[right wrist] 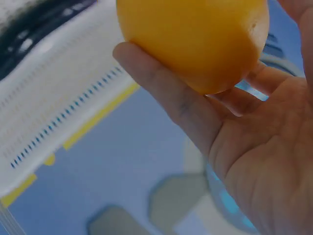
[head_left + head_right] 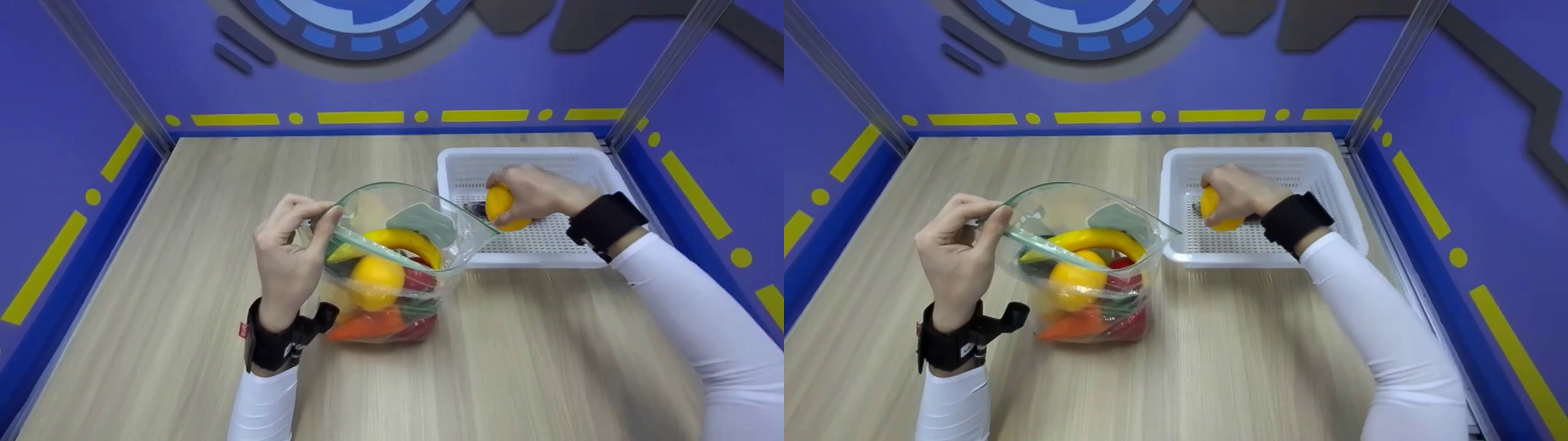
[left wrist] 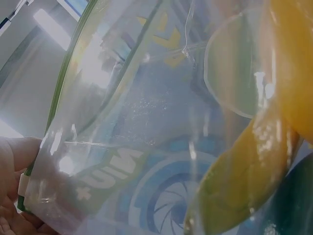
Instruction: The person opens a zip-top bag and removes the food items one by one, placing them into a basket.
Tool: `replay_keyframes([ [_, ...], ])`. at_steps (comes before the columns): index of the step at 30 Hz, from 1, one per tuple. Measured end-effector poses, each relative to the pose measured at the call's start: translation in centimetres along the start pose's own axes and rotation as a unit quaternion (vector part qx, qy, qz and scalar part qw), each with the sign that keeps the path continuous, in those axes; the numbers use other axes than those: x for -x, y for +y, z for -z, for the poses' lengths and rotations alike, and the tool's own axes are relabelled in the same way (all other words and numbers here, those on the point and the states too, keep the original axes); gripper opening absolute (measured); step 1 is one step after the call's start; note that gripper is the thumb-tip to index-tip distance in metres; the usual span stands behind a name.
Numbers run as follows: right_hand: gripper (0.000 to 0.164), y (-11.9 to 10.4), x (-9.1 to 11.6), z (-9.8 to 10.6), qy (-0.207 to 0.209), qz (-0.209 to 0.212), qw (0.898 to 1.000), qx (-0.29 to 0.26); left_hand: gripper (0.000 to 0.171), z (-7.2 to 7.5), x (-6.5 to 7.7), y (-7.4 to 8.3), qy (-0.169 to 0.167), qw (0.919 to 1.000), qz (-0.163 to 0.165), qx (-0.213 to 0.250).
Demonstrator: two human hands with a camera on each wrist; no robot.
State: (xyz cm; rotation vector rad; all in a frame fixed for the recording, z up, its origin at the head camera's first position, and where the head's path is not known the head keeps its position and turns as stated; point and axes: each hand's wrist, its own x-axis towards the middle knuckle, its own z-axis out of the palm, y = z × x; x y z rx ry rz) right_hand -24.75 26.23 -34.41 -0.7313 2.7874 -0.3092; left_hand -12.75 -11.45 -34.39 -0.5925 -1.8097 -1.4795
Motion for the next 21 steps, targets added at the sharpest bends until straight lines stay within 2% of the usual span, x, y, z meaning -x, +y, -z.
replay_keyframes([
  [7,0.063,0.1,-3.4,-2.6,-0.038,-0.021,0.999,-0.001,0.004,0.0,0.1,0.0,0.001,1.0000,-0.005,0.006],
  [11,0.054,-0.3,-4.7,-3.8,-0.075,-0.031,0.997,0.004,0.008,-0.1,0.0,0.1,0.003,1.0000,-0.006,0.006],
  [15,0.026,-0.5,-5.4,-5.1,-0.099,-0.013,0.995,0.018,0.004,-0.1,0.0,0.1,0.000,0.9999,-0.007,0.008],
  [17,0.017,-0.4,-5.7,-5.7,-0.104,0.006,0.994,0.030,0.002,-0.1,0.1,0.1,0.000,0.9999,-0.007,0.008],
  [19,0.015,-0.3,-5.9,-6.1,-0.109,0.020,0.993,0.040,0.002,-0.1,0.1,0.1,0.000,0.9999,-0.008,0.008],
  [21,0.020,-0.2,-6.0,-6.3,-0.110,0.031,0.992,0.044,0.004,0.0,0.1,0.1,0.000,0.9999,-0.009,0.006],
])
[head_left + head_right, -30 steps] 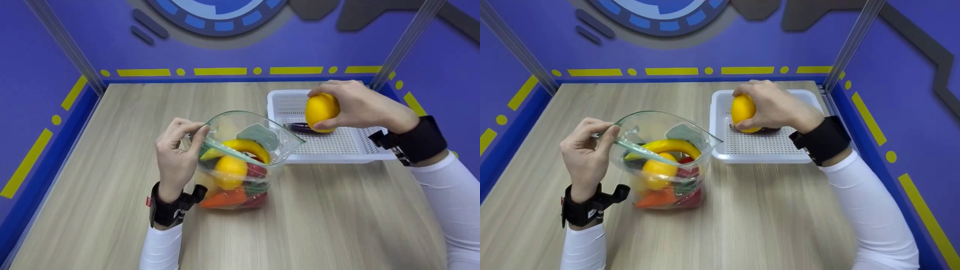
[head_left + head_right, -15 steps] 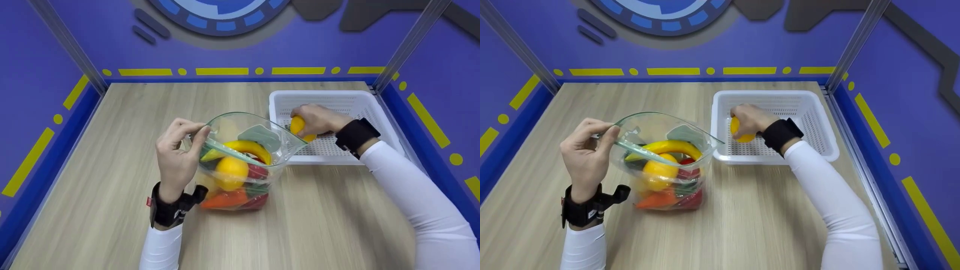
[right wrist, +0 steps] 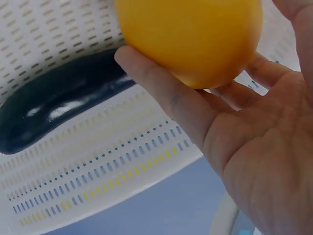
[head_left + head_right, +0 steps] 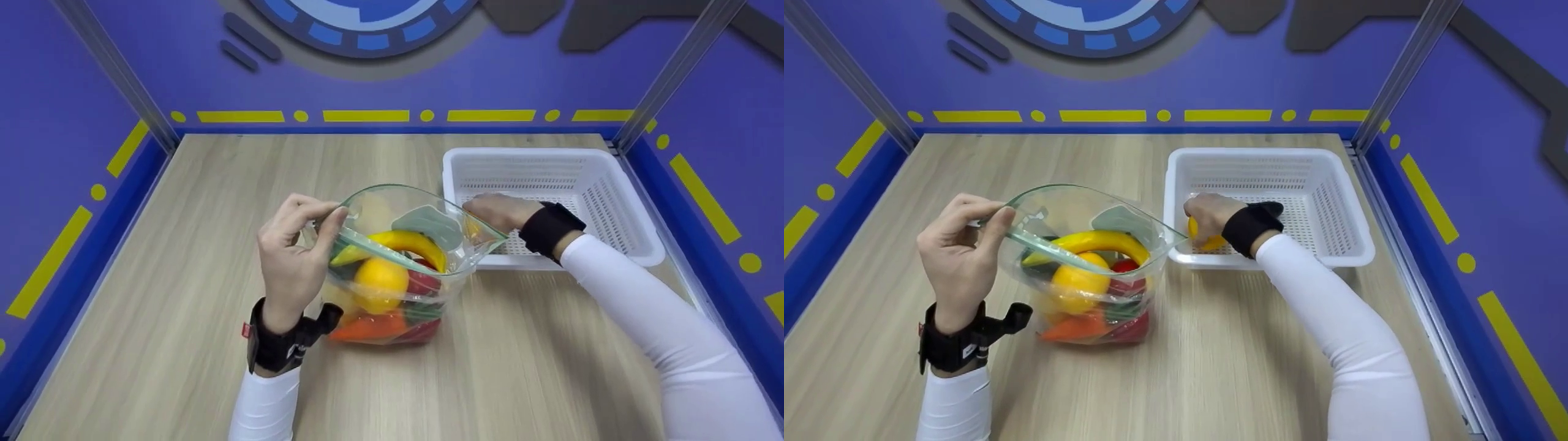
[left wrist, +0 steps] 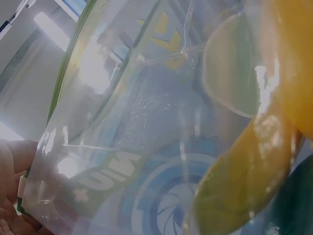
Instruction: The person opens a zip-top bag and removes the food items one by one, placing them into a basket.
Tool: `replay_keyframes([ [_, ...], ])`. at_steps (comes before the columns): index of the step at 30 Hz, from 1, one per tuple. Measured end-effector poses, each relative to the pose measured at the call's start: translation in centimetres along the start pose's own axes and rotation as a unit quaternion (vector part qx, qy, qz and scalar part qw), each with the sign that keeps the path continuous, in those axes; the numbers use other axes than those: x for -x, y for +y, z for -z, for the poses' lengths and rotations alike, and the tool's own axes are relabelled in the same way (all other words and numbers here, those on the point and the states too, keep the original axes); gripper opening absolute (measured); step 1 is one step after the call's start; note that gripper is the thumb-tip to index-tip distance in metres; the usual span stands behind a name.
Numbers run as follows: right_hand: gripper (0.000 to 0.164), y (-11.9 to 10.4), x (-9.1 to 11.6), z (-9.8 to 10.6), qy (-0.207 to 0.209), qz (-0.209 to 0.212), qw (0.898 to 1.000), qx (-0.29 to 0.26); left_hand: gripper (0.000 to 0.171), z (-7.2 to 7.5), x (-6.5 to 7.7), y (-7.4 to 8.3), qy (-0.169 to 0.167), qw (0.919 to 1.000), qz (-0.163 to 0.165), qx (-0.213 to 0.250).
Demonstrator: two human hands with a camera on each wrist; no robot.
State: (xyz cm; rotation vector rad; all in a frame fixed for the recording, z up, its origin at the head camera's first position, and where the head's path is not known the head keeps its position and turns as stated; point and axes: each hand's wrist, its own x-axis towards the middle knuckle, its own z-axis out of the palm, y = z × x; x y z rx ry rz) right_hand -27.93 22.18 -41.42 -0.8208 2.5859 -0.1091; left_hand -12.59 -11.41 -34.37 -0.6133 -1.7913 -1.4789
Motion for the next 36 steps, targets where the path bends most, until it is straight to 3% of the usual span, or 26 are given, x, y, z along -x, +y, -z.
replay_keyframes([
  [6,0.035,-0.5,1.3,1.0,0.042,-0.011,0.999,-0.032,0.003,0.2,0.0,0.0,0.000,1.0000,0.001,-0.005],
  [10,0.043,-1.6,3.1,3.2,0.115,0.004,0.991,-0.064,0.002,0.3,0.1,0.1,0.001,1.0000,0.003,-0.005],
  [14,0.037,-3.3,5.3,5.5,0.207,0.063,0.974,-0.067,0.006,0.3,0.1,0.1,0.002,1.0000,0.006,-0.008],
  [18,0.028,-5.7,7.9,7.5,0.309,0.113,0.943,-0.048,0.009,0.2,0.0,0.1,0.002,0.9999,0.008,-0.008],
  [23,0.014,-9.8,11.1,9.4,0.440,0.147,0.885,-0.047,0.009,0.2,-0.1,0.0,0.003,0.9999,0.009,-0.005],
  [25,0.009,-11.4,11.7,9.5,0.478,0.173,0.859,-0.063,0.006,0.2,-0.1,0.0,0.002,0.9999,0.009,-0.005],
  [27,0.008,-12.8,12.0,9.1,0.494,0.209,0.841,-0.071,0.003,0.1,-0.1,0.0,0.000,1.0000,0.009,-0.003],
  [29,0.011,-14.1,12.1,8.4,0.484,0.239,0.840,-0.061,0.002,0.0,-0.1,0.0,-0.002,1.0000,0.009,0.002],
  [31,0.015,-15.2,11.8,7.5,0.449,0.262,0.853,-0.045,0.002,-0.1,-0.1,0.0,-0.004,0.9999,0.008,0.006],
  [36,0.022,-17.4,9.9,6.2,0.309,0.237,0.921,-0.003,0.003,0.0,0.0,0.0,-0.005,1.0000,0.005,0.004],
])
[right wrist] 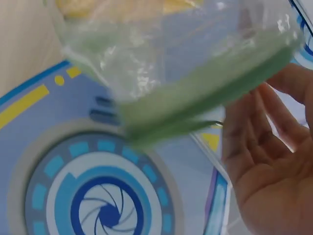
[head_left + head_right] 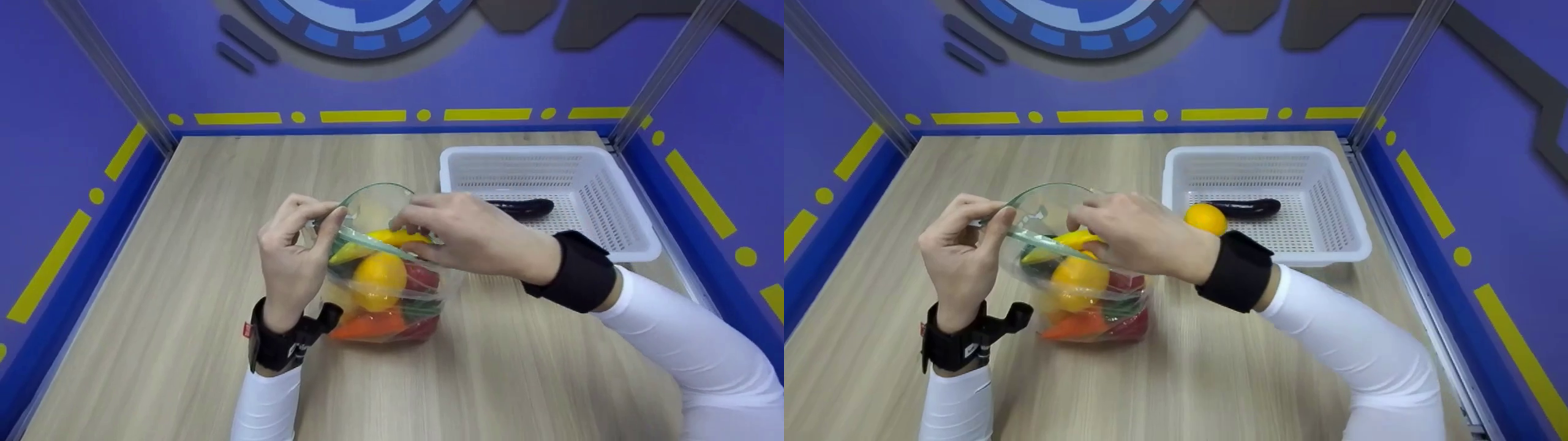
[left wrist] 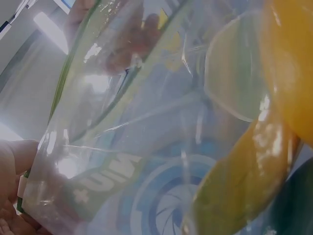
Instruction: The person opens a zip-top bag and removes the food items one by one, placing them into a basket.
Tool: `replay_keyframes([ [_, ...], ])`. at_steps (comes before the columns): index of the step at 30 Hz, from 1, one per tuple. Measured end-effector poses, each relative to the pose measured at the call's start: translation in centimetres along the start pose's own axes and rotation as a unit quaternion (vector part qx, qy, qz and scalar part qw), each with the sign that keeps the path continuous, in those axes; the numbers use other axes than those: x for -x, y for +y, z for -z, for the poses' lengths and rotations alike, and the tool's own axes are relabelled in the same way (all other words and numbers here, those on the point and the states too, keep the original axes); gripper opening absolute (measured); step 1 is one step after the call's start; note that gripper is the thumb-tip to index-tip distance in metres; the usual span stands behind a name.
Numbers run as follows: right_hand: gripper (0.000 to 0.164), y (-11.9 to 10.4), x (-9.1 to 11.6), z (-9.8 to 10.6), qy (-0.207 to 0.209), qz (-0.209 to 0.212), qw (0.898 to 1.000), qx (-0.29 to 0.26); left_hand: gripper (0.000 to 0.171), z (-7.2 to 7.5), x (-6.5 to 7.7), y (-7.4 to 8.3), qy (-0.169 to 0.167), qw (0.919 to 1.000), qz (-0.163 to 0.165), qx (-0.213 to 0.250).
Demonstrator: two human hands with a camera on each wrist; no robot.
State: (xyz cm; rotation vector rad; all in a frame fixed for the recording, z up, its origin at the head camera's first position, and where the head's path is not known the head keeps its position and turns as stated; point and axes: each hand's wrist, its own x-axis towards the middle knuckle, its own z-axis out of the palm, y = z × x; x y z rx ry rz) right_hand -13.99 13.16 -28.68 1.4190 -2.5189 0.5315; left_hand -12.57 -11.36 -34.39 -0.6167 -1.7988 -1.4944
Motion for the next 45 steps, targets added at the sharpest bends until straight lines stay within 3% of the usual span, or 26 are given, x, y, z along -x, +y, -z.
replay_keyframes([
  [3,0.030,0.1,-1.2,-1.6,-0.081,-0.033,0.996,0.024,0.004,0.0,0.1,0.0,0.000,1.0000,0.002,0.000],
  [6,0.033,0.3,-2.2,-3.2,-0.133,-0.052,0.989,0.042,0.003,0.1,0.2,0.0,0.000,1.0000,0.001,0.002],
  [12,0.026,0.8,-3.1,-5.6,-0.170,-0.052,0.979,0.097,0.004,0.0,0.2,0.0,-0.002,0.9999,-0.011,-0.005],
  [18,0.029,1.2,-3.4,-7.0,-0.236,-0.072,0.955,0.162,0.009,-0.2,0.2,0.0,-0.005,0.9996,-0.025,-0.015],
  [21,0.022,1.2,-2.9,-6.6,-0.202,-0.069,0.966,0.148,0.005,-0.2,0.1,0.0,-0.002,0.9998,-0.017,-0.007],
  [24,0.020,0.9,-2.5,-5.3,-0.132,-0.061,0.983,0.113,0.003,-0.1,0.0,-0.1,0.007,1.0000,-0.002,-0.002],
  [27,0.023,0.2,-2.2,-3.7,-0.063,-0.069,0.991,0.092,0.007,-0.1,-0.1,-0.2,0.013,0.9999,0.005,-0.003],
  [35,0.024,-1.3,-0.8,-0.8,0.042,-0.100,0.985,0.136,0.006,0.1,-0.1,-0.2,0.016,0.9998,0.004,-0.006],
  [45,0.028,-1.2,0.8,1.3,0.110,-0.119,0.972,0.171,0.005,0.2,-0.1,-0.1,0.020,0.9997,0.010,-0.006],
])
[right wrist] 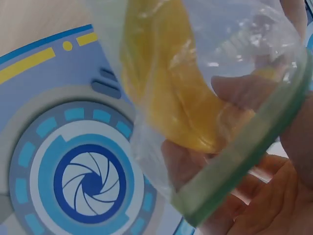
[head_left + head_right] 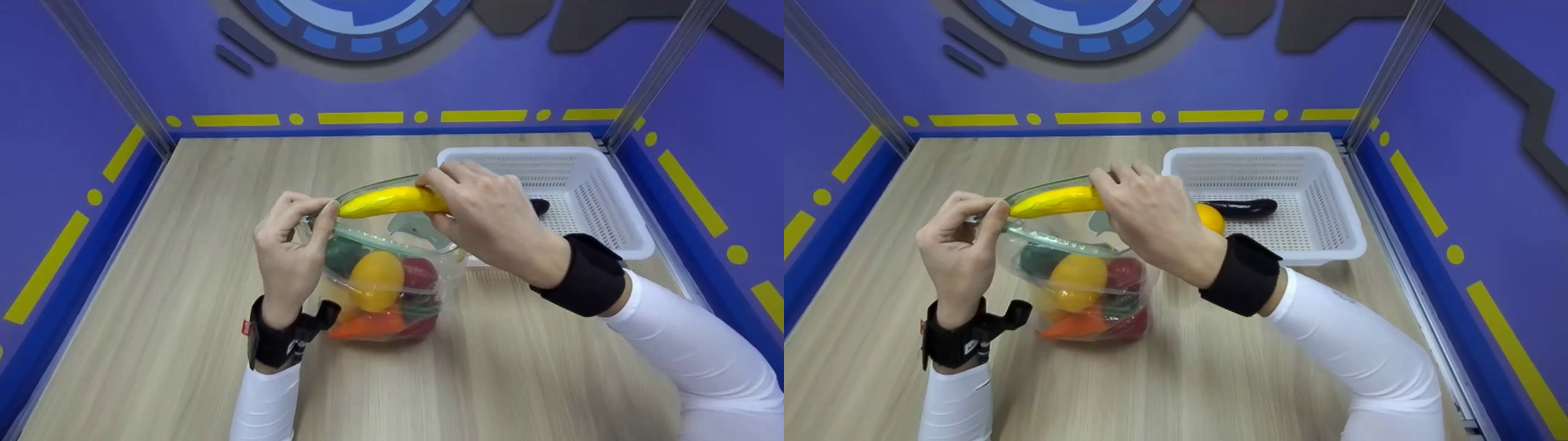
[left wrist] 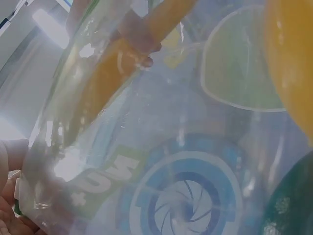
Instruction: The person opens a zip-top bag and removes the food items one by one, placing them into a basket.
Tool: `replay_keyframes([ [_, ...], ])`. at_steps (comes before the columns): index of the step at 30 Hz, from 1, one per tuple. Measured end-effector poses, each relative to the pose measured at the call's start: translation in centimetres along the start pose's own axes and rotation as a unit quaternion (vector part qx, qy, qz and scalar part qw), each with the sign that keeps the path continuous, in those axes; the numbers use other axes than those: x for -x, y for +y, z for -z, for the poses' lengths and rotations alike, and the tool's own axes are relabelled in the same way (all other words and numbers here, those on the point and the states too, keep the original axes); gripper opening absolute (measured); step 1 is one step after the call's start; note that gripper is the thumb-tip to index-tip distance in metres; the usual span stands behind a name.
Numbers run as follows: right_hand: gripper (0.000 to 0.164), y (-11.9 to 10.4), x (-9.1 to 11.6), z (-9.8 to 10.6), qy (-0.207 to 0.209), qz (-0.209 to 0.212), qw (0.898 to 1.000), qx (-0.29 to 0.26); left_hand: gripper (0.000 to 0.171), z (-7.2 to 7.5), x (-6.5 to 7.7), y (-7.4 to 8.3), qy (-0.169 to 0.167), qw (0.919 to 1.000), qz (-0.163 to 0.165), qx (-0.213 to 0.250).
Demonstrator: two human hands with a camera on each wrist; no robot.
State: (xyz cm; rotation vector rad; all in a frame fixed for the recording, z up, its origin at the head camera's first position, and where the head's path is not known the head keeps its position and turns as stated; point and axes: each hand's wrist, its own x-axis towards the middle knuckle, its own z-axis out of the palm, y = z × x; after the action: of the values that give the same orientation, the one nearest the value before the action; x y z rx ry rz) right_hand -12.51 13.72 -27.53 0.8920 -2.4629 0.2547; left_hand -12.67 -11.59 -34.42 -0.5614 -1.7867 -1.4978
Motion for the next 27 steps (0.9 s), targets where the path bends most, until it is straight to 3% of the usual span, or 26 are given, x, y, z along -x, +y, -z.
replay_keyframes([
  [9,0.033,2.2,-0.5,2.7,0.049,-0.049,0.991,-0.116,0.005,0.0,0.0,-0.1,-0.003,1.0000,-0.007,0.003],
  [18,0.040,6.1,0.1,6.2,0.098,-0.139,0.976,-0.136,0.004,0.1,0.1,-0.1,0.000,0.9999,-0.010,-0.002],
  [22,0.041,8.8,0.9,5.7,0.083,-0.190,0.968,-0.139,0.006,0.0,0.1,-0.2,-0.002,0.9999,-0.013,-0.001],
  [27,0.042,12.9,2.6,3.5,0.028,-0.239,0.961,-0.134,0.006,0.0,0.2,-0.2,-0.002,0.9999,-0.013,0.000],
])
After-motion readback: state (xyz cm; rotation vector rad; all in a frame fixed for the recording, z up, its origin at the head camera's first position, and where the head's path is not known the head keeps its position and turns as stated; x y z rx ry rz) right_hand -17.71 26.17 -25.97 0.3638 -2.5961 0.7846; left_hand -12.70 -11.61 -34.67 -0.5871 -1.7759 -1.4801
